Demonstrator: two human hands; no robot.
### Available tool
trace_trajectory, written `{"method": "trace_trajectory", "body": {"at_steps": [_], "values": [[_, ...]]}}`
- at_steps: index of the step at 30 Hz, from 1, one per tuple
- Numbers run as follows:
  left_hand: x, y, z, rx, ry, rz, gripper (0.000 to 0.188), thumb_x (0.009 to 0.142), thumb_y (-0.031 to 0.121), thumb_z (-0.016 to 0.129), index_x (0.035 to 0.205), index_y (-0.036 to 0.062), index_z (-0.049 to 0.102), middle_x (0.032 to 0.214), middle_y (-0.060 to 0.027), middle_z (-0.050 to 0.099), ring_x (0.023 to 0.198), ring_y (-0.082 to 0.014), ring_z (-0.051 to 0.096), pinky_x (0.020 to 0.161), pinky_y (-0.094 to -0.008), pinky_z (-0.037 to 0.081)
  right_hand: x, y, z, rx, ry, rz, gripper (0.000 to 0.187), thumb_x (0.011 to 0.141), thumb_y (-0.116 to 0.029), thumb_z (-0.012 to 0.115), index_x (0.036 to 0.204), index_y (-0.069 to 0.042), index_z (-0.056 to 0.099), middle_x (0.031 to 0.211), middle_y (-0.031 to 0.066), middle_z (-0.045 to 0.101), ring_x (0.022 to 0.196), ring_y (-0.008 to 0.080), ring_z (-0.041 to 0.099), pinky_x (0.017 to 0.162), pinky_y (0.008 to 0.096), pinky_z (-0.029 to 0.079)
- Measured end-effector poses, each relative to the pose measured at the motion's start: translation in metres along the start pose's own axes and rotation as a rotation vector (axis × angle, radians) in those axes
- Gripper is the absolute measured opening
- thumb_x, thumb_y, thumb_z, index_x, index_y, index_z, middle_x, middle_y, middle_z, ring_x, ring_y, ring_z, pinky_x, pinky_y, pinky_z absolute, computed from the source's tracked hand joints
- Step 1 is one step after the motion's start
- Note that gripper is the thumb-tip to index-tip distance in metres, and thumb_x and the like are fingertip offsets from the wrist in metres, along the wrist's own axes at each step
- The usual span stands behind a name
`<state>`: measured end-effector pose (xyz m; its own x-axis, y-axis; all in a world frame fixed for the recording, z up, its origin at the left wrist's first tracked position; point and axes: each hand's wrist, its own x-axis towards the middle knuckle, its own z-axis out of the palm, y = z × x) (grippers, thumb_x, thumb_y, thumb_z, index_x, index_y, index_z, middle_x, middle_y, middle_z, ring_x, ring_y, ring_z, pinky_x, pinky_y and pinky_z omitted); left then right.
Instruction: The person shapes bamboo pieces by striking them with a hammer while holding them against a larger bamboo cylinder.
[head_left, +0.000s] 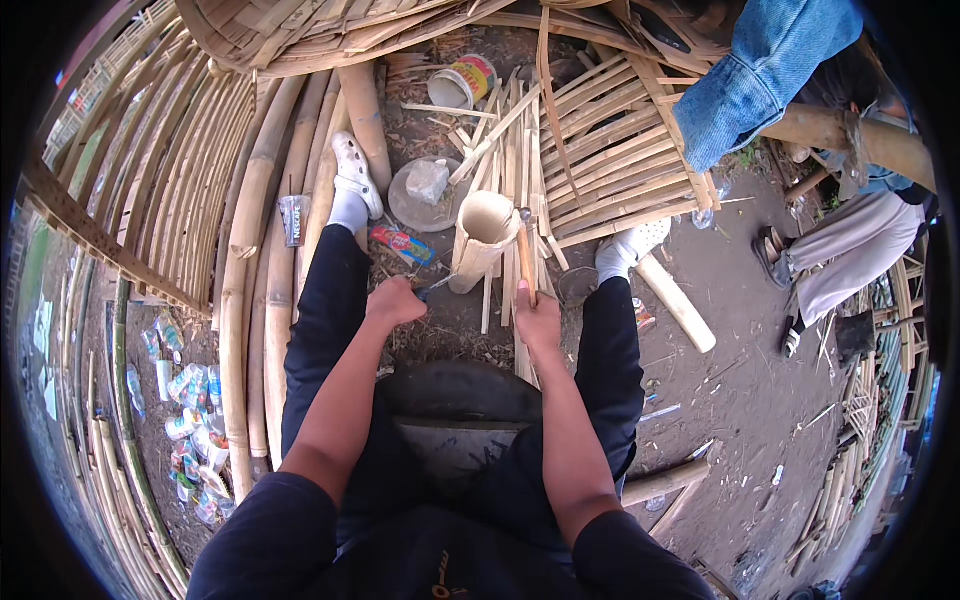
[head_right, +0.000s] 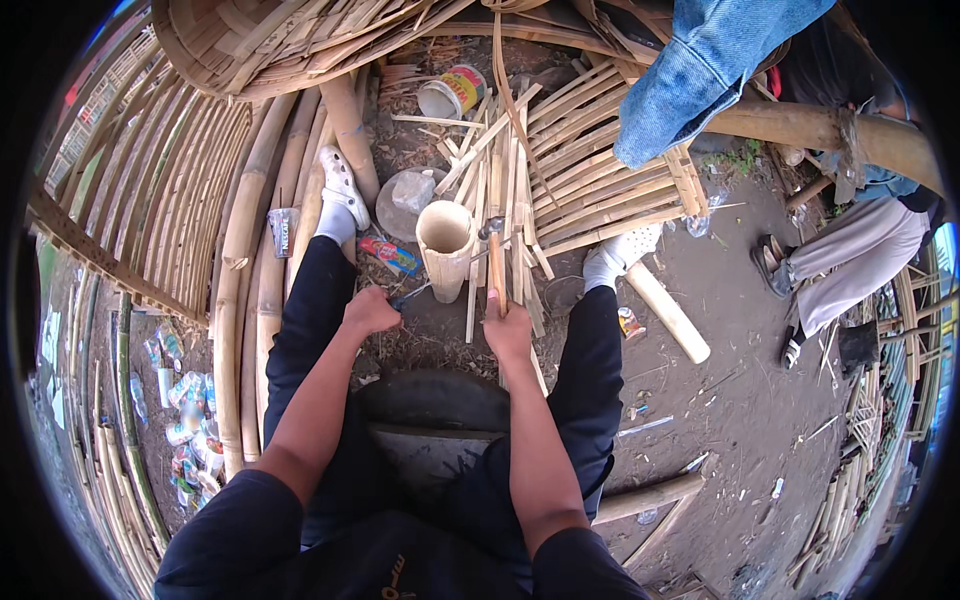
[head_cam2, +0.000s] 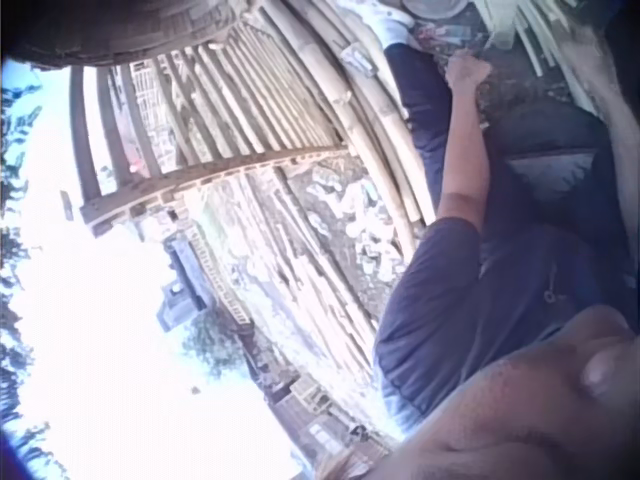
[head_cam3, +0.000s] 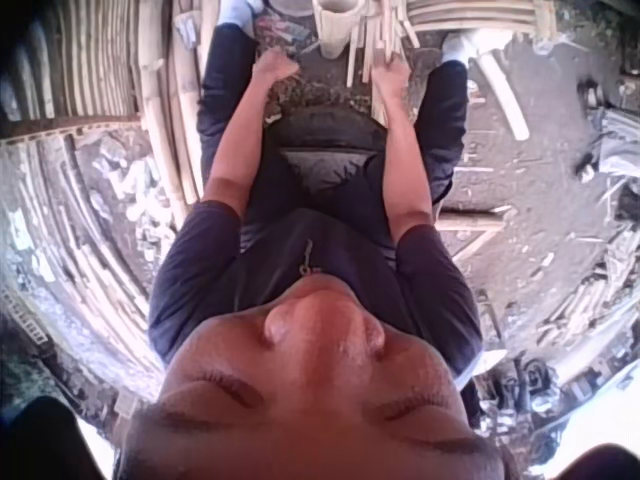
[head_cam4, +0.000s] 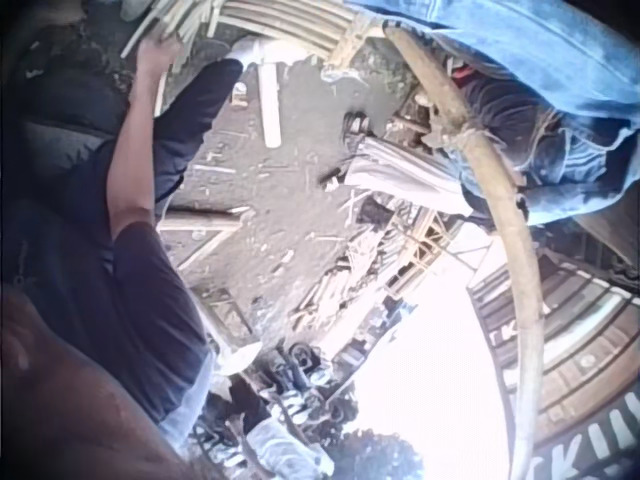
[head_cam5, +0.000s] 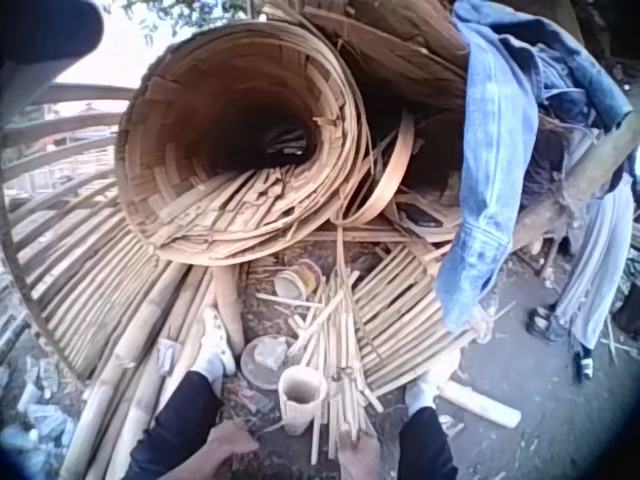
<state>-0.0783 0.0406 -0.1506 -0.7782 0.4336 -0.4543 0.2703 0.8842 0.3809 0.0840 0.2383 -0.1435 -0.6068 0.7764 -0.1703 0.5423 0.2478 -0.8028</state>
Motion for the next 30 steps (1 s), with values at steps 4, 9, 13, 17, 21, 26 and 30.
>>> {"method": "trace_trajectory", "body": {"at_steps": [4,9,13,17,21,26,30], "values": [[0.005,-0.005,0.000,-0.036,0.039,-0.099,0.046,0.064,0.034,0.069,0.095,0.0001,0.072,0.101,-0.0225,0.069,0.101,-0.0350,0.065,0.090,-0.0410,0.051,0.006,-0.029,-0.035,0.407,0.172,-0.368,0.049,0.099,-0.038,0.050,0.066,-0.003,0.050,0.053,0.0003,0.043,0.048,0.0093,0.042,0.045,0.0298,0.032],[0.003,-0.002,-0.009,-0.068,0.059,-0.071,0.047,0.063,0.035,0.070,0.094,-0.0010,0.071,0.100,-0.0223,0.069,0.100,-0.0352,0.066,0.088,-0.0421,0.052,0.011,-0.006,-0.013,0.906,0.070,-0.438,0.058,0.100,-0.047,0.042,0.066,-0.001,0.054,0.053,0.0055,0.052,0.049,0.0183,0.052,0.049,0.0330,0.041],[0.011,0.010,0.004,-0.170,-0.016,-0.023,0.048,0.064,0.034,0.069,0.097,-0.0015,0.070,0.101,-0.0228,0.068,0.101,-0.0361,0.065,0.089,-0.0416,0.051,0.020,0.045,0.025,-0.217,-0.037,-0.077,0.065,0.097,-0.050,0.042,0.076,0.007,0.064,0.070,0.0271,0.063,0.075,0.0432,0.064,0.071,0.0474,0.049],[0.028,-0.029,0.050,-0.287,0.188,-0.074,0.041,0.065,0.021,0.059,0.090,-0.0111,0.067,0.095,-0.0307,0.066,0.098,-0.0414,0.064,0.086,-0.0439,0.050,0.016,0.033,0.040,-0.142,-0.058,-0.024,0.066,0.095,-0.053,0.047,0.074,0.007,0.064,0.068,0.0299,0.059,0.074,0.0452,0.063,0.070,0.0481,0.047],[0.027,-0.007,0.033,-0.316,0.033,-0.120,0.040,0.066,0.020,0.059,0.090,-0.0109,0.067,0.091,-0.0303,0.066,0.095,-0.0420,0.065,0.083,-0.0435,0.051,0.018,0.013,0.021,-0.120,-0.022,-0.110,0.065,0.095,-0.053,0.048,0.073,0.007,0.064,0.066,0.0293,0.058,0.071,0.0443,0.063,0.067,0.0481,0.047],[0.021,-0.006,0.028,-0.361,0.135,-0.043,0.033,0.064,0.022,0.066,0.079,-0.0078,0.068,0.080,-0.0257,0.068,0.082,-0.0376,0.068,0.077,-0.0422,0.053,0.020,-0.002,0.015,-0.139,-0.022,-0.164,0.066,0.094,-0.054,0.049,0.074,0.007,0.063,0.065,0.0283,0.057,0.068,0.0438,0.062,0.066,0.0473,0.047],[0.002,-0.004,-0.003,-0.394,0.082,-0.037,0.033,0.062,0.026,0.074,0.069,-0.0051,0.065,0.064,-0.0180,0.065,0.062,-0.0269,0.066,0.063,-0.0380,0.052,0.014,-0.009,0.003,-0.066,-0.013,-0.100,0.067,0.093,-0.055,0.049,0.074,0.007,0.063,0.063,0.0264,0.057,0.065,0.0410,0.062,0.065,0.0455,0.047]]}}
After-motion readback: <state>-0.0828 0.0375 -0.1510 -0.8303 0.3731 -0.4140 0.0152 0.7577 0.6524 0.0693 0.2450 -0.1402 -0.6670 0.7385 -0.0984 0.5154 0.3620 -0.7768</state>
